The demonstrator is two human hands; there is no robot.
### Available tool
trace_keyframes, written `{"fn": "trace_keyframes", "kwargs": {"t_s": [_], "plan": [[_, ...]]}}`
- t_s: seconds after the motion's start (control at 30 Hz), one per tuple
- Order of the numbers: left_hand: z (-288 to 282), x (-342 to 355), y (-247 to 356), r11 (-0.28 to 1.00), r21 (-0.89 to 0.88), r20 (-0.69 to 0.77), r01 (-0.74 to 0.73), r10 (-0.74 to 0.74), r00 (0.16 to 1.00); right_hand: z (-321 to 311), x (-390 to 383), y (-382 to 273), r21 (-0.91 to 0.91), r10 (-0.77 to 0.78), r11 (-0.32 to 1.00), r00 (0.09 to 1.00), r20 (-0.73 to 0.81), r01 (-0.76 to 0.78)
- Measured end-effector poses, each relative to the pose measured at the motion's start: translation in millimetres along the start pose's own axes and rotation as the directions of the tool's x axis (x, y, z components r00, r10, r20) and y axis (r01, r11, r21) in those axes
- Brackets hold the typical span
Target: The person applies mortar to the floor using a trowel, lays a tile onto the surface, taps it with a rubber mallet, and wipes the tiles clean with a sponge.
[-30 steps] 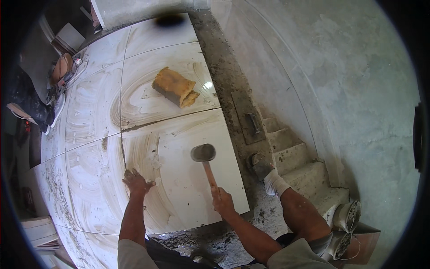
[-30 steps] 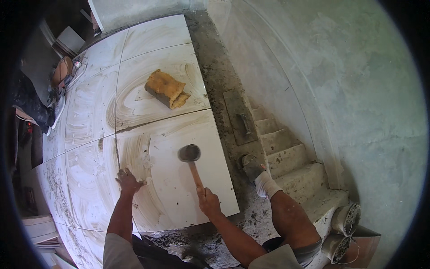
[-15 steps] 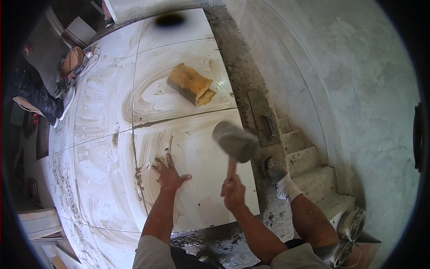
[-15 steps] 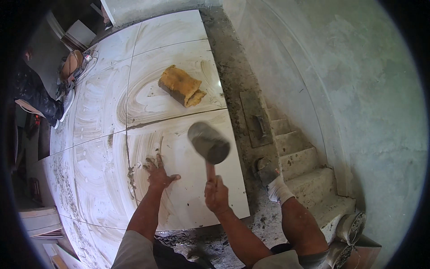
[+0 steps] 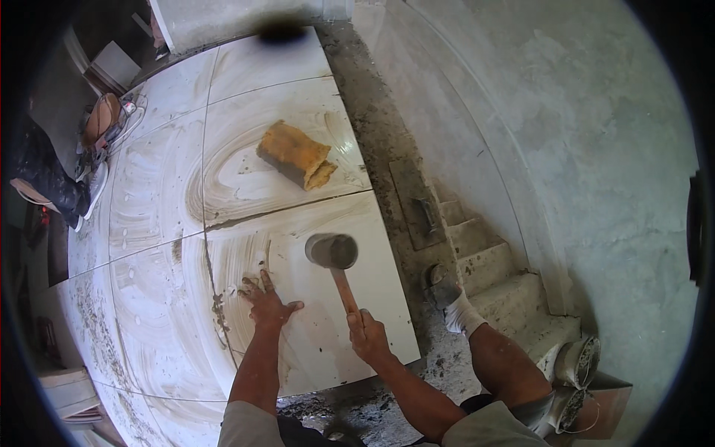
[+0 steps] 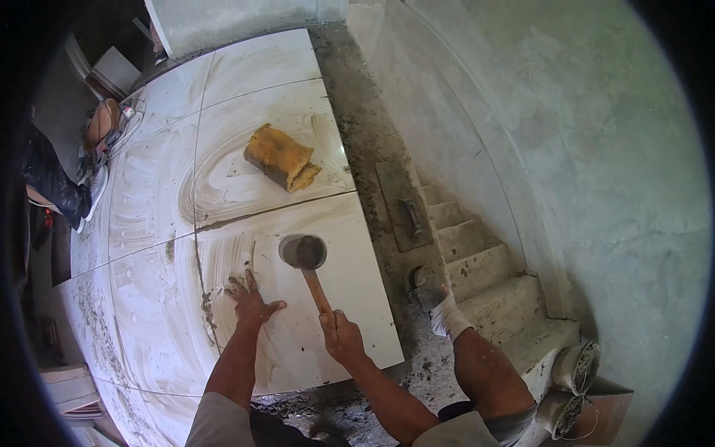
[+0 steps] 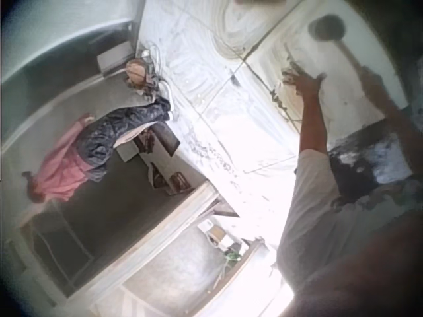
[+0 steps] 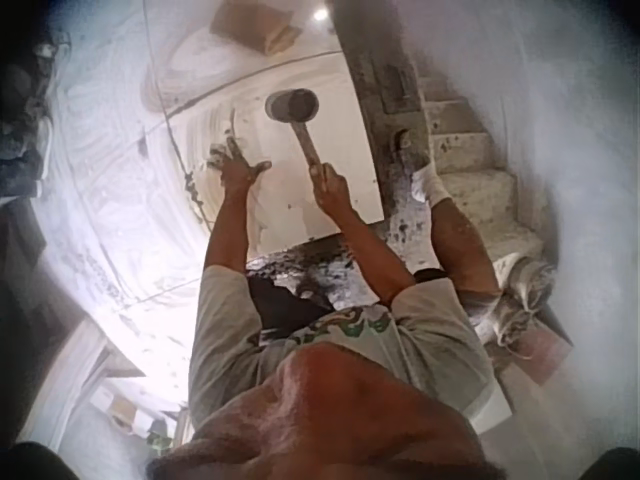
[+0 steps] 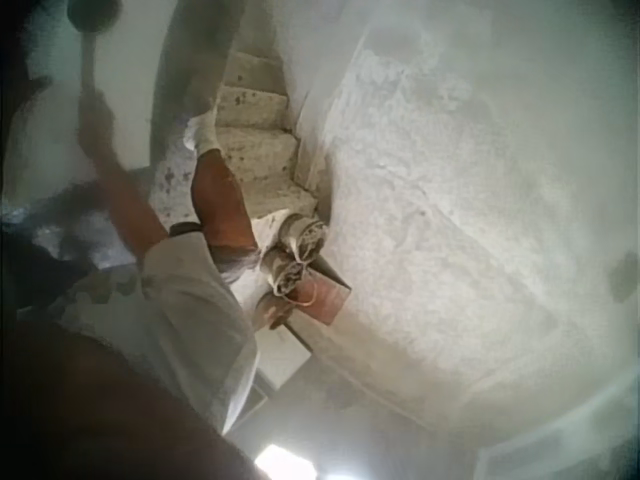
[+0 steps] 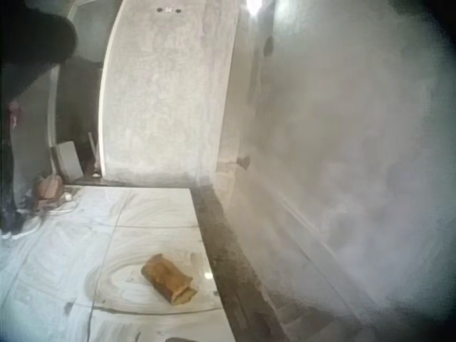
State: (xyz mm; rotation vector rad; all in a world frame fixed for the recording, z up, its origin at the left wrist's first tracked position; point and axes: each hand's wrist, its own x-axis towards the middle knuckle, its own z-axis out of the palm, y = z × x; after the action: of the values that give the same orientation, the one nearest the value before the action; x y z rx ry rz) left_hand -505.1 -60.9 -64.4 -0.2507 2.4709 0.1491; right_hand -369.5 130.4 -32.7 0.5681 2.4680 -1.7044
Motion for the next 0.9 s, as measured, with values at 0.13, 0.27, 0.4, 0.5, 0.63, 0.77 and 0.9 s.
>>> {"fn": "trace_keyframes", "kwargs": {"t_s": [0.13,0.27,0.4,0.5,0.63,0.77,0.9], "plan": [[2.5,1.2,-1.5,1.000,-0.018,0.035,0.017,-0.016,0.999,-5.9,-2.7,-15.7,0.350,-0.150,0.921,0.985,-0.080,0.168],[2.5,0.8,-1.6,1.000,-0.029,0.010,0.000,0.000,1.000,23.9,3.7,-2.5,-0.065,0.054,0.996,0.998,-0.027,-0.056],[-3.2,5.6,4.5,0.995,-0.094,-0.070,-0.013,0.006,0.998,42.7,10.9,9.5,-0.214,-0.056,0.976,0.998,-0.025,0.049],[-3.7,6.9,5.7,0.998,-0.063,-0.050,0.007,-0.010,0.999,36.1,12.8,-0.5,-0.153,-0.063,0.987,0.998,-0.030,0.058],[8.5,3.2,-3.5,1.000,-0.023,-0.037,-0.003,0.002,0.999,9.0,-1.0,-27.4,-0.084,0.053,0.995,0.998,-0.033,-0.056],[16.3,12.2,-7.9,1.000,-0.013,-0.064,-0.016,0.015,0.998,-8.2,-9.4,-49.3,0.175,-0.030,0.983,0.996,-0.089,0.045],[19.0,15.1,-11.7,0.998,-0.050,-0.055,-0.026,0.024,0.998,5.2,0.8,-38.6,0.137,-0.183,0.967,0.959,-0.214,0.215]]}}
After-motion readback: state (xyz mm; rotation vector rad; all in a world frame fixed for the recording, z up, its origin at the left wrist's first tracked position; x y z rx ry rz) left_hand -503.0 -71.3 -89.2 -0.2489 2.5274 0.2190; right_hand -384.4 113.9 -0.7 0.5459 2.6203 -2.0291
